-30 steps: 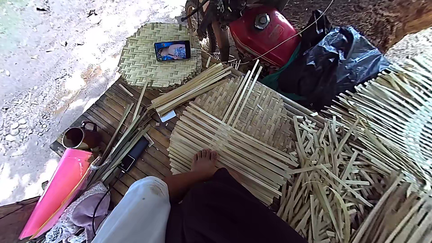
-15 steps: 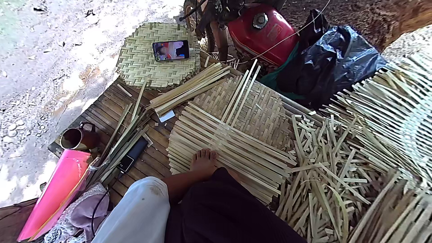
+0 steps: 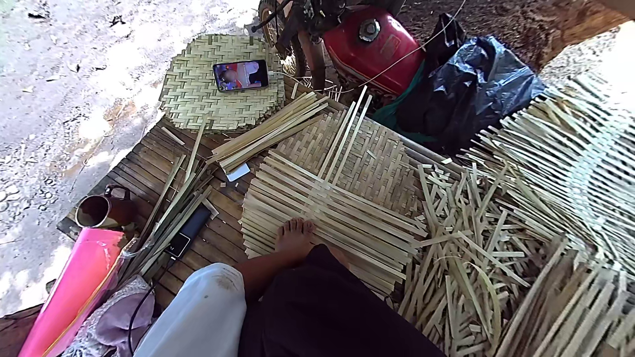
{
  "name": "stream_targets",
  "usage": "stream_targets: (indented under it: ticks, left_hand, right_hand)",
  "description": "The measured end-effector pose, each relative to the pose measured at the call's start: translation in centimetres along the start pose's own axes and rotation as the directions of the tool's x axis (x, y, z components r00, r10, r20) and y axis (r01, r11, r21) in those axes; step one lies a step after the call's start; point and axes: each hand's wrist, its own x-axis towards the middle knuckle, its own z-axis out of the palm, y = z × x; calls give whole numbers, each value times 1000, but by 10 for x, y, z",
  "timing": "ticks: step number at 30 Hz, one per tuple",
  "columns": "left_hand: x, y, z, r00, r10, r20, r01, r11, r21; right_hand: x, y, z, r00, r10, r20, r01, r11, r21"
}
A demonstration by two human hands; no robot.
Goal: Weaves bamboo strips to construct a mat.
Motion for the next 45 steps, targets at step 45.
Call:
stream_targets:
  ticks: [45]
  left_hand:
    - [2, -3, 2, 1000, -8, 20, 8, 1000, -2]
  right_hand:
    - [6, 7, 12, 993, 18, -120, -6, 995, 98]
